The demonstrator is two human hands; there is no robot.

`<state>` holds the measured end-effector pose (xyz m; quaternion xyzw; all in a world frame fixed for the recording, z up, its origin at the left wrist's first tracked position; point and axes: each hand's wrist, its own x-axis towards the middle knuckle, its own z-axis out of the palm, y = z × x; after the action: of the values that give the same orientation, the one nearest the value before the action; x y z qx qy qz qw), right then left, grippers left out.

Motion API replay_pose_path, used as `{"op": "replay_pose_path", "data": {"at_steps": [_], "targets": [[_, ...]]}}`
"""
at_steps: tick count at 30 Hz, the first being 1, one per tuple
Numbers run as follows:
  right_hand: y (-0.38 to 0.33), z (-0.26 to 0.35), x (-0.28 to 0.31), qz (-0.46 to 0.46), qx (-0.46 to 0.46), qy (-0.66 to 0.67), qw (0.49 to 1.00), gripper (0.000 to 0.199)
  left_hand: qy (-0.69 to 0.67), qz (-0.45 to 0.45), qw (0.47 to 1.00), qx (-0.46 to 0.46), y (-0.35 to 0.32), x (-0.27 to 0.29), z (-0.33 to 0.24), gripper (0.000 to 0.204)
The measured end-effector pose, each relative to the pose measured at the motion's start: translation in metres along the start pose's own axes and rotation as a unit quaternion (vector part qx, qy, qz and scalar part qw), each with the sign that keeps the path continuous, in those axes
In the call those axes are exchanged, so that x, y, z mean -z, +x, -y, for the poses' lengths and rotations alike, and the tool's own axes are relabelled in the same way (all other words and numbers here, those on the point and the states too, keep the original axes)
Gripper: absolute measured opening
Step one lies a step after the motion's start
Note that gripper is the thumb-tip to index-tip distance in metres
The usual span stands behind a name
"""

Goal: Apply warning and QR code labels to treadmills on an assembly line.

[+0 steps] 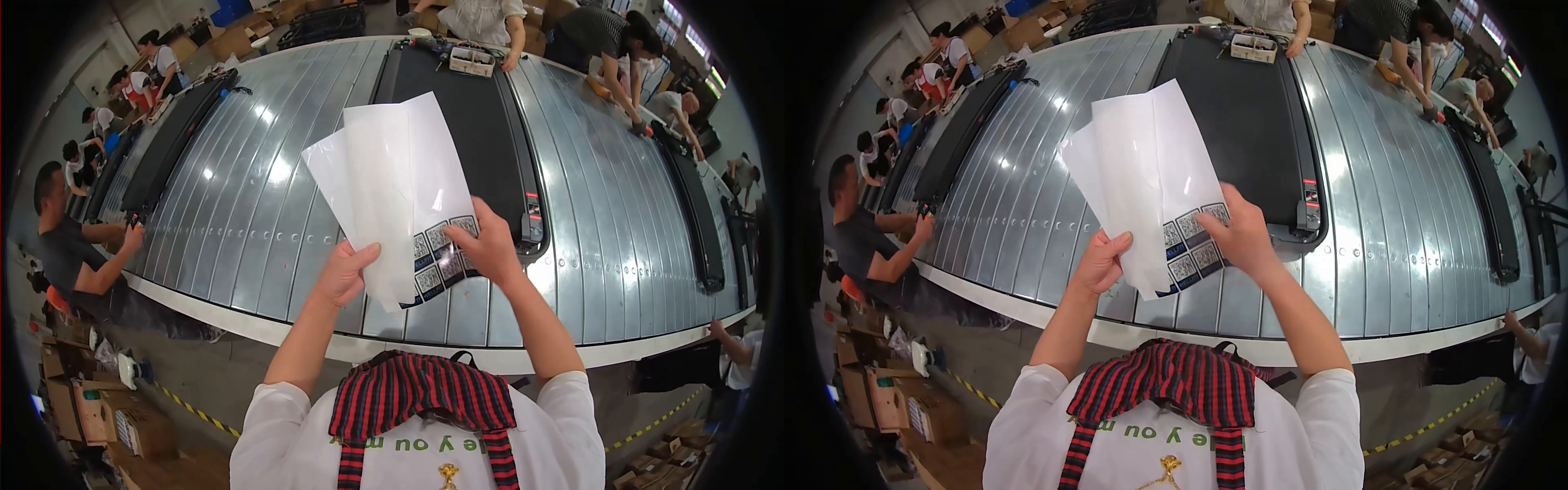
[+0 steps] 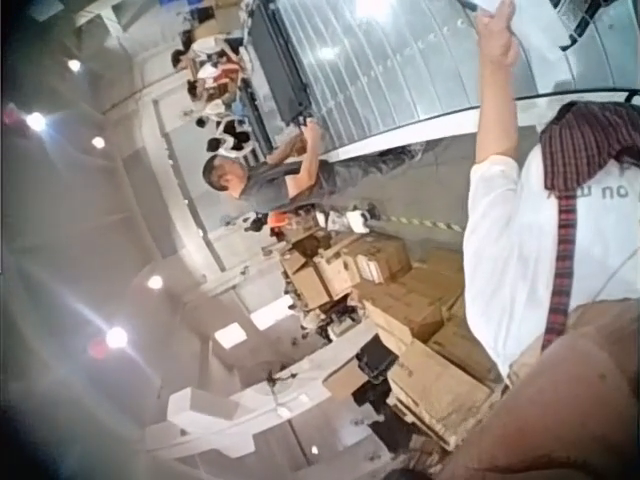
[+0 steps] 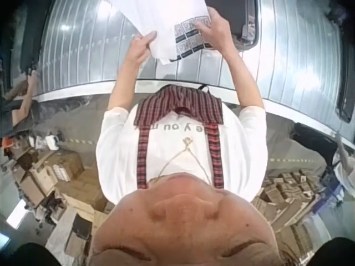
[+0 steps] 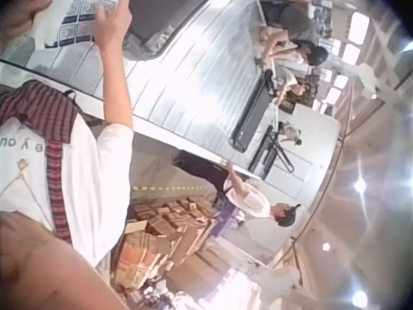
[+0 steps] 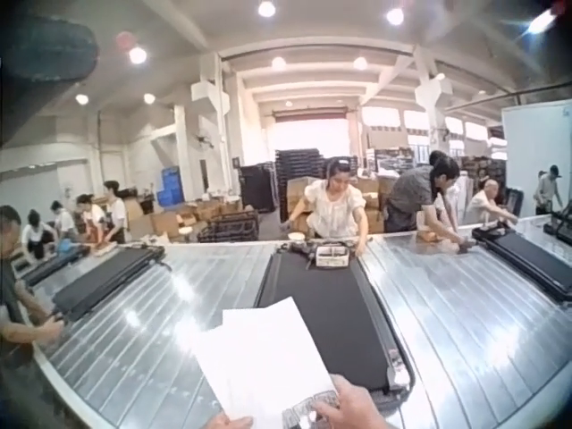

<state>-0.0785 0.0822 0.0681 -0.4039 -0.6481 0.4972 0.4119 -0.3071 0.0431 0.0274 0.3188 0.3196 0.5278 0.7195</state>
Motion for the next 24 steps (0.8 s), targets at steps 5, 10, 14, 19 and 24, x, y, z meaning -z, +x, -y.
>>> {"op": "replay_pose_path", "data": {"at_steps": [5, 10, 14, 19, 24], "targets": [[0.017, 0.003, -0.076, -0.117, 0.255, -0.300, 0.912, 0.032, -0.061, 0.007, 0.997, -0.046, -0.013, 0.022, -0.021, 0.032], [0.021, 0.019, -0.154, -0.036, 0.125, -0.136, 0.982, 0.017, -0.085, 0.012, 0.996, -0.026, -0.027, 0.067, -0.041, 0.032], [0.035, 0.009, -0.189, -0.018, 0.086, -0.070, 0.994, 0.013, -0.082, 0.027, 0.996, -0.013, -0.031, 0.101, -0.056, 0.031], [0.044, 0.002, -0.220, -0.041, 0.046, 0.011, 0.998, 0.011, -0.104, 0.048, 0.993, 0.027, -0.030, 0.137, -0.072, 0.033], [0.047, 0.002, -0.232, -0.126, 0.033, -0.042, 0.991, 0.011, -0.074, 0.068, 0.995, 0.025, -0.018, 0.147, -0.079, 0.031]]}}
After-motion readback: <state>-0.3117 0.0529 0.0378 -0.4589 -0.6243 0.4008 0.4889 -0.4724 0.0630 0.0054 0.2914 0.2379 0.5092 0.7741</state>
